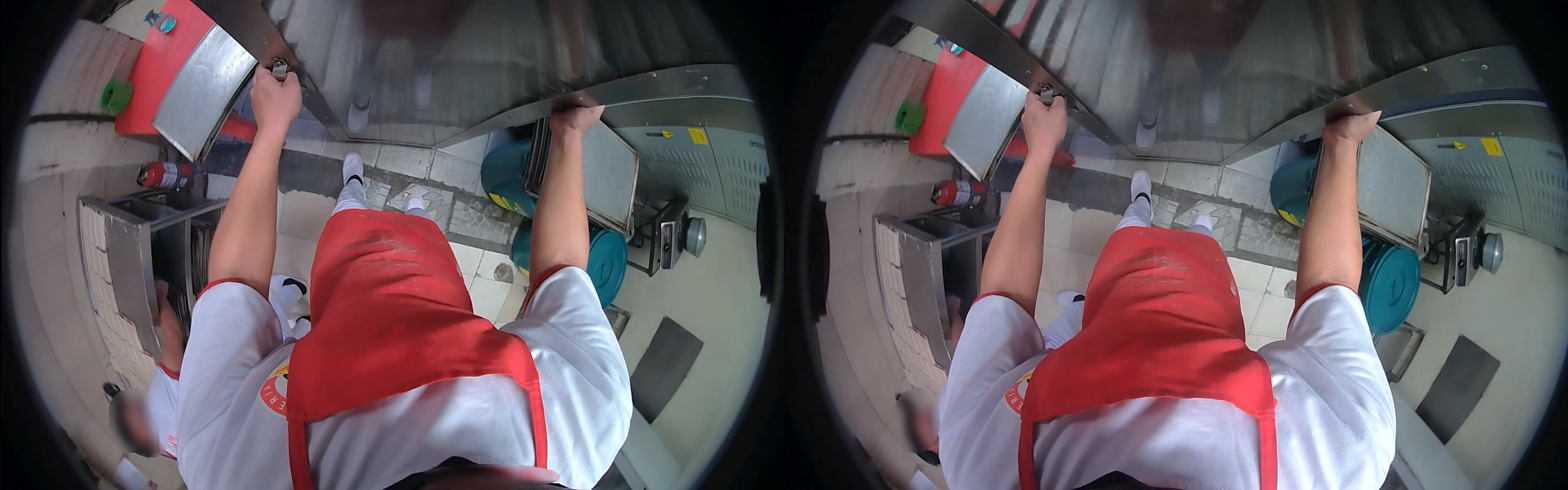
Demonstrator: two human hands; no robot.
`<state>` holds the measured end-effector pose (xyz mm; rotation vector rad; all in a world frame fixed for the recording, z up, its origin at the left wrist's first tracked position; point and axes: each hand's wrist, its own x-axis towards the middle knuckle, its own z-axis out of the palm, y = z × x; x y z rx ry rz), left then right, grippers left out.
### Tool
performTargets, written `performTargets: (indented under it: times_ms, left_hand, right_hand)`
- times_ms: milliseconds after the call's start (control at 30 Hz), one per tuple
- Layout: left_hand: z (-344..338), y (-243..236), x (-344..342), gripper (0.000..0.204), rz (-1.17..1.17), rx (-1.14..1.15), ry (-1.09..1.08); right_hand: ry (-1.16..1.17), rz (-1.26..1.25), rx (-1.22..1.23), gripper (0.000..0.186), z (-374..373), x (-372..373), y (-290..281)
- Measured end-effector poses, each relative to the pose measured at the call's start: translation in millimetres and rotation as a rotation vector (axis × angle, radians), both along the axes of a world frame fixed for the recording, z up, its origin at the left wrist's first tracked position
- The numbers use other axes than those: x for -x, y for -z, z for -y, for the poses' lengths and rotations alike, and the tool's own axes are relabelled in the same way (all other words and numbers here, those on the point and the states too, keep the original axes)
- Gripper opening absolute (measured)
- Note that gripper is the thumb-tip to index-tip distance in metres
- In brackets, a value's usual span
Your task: The person places pieces of dough onto a metal tray and then slides the tray into a rack inside a large oven.
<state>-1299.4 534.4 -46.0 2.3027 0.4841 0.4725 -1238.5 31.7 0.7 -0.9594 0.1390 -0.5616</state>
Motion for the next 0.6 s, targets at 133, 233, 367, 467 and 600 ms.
performTargets:
  times_ms: [133, 233, 367, 467, 600]
  left_hand:
    - [40.6, -1.8, 66.1, 0.04, -0.027, -0.012, -0.084]
    - [81.5, -6.8, 111.5, 0.042, -0.044, -0.002, -0.121]
    - [130.6, -3.9, 170.4, 0.049, 0.037, 0.027, -0.131]
    - [159.5, -8.5, 205.7, 0.052, 0.069, 0.079, -0.125]
    - [178.7, -6.4, 233.0, 0.057, 0.106, 0.118, -0.106]
  right_hand:
    - [-0.084, 0.012, 0.113, 0.044, 30.8, 18.9, -5.9]
    - [-0.131, 0.043, 0.06, 0.044, 71.3, 26.8, 0.2]
    - [-0.201, -0.065, 0.107, 0.044, 126.0, 40.0, 20.2]
    - [-0.003, -0.241, 0.124, 0.047, 146.1, 48.2, 57.3]
    - [0.038, -0.165, 0.111, 0.057, 126.0, 51.9, 58.4]
